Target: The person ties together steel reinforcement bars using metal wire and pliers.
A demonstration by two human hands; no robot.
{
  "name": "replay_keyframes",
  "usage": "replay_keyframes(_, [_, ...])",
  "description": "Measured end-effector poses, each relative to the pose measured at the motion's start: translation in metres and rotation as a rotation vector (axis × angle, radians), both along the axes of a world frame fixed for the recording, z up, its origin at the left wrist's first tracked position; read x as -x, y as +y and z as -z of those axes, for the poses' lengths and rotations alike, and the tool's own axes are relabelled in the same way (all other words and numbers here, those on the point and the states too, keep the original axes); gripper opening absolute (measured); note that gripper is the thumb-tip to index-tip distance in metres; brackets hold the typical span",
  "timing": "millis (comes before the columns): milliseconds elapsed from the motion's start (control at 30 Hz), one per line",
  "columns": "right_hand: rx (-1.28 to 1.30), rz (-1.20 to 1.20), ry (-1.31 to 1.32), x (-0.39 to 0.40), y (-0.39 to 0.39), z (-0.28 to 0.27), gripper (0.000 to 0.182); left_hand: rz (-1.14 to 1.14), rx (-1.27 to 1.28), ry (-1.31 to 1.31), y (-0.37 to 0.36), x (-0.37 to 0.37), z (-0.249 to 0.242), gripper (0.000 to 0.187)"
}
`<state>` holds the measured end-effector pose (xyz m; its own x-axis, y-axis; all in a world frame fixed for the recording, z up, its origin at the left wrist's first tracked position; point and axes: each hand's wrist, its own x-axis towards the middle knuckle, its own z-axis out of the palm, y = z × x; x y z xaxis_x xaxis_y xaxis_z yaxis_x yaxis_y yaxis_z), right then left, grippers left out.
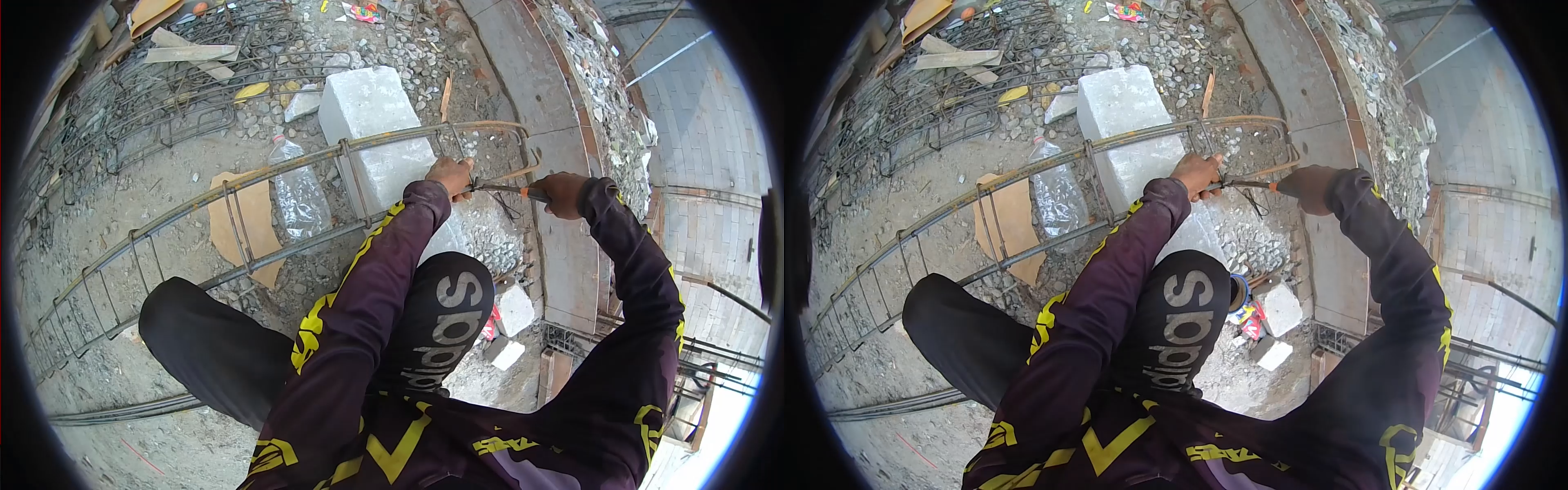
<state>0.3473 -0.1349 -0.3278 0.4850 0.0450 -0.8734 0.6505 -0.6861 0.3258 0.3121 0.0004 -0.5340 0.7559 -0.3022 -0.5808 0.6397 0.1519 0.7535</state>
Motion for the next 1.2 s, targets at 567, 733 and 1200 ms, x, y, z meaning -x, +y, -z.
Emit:
replay_keyframes(567, [-0.017,-0.228,-0.337,0.025,-0.012,0.006,0.036,-0.018,0.003,-0.005,-0.005,-0.004,0.007,0.053])
replay_keyframes(733, [-0.34,-0.852,-0.463,0.041,-0.029,-0.001,0.026,-0.005,0.014,-0.023,-0.005,-0.004,0.013,0.051])
replay_keyframes(1200, [-0.411,-1.159,-0.423,0.007,-0.015,-0.032,0.064,0.001,-0.02,0.026,-0.007,-0.007,0.011,0.055])
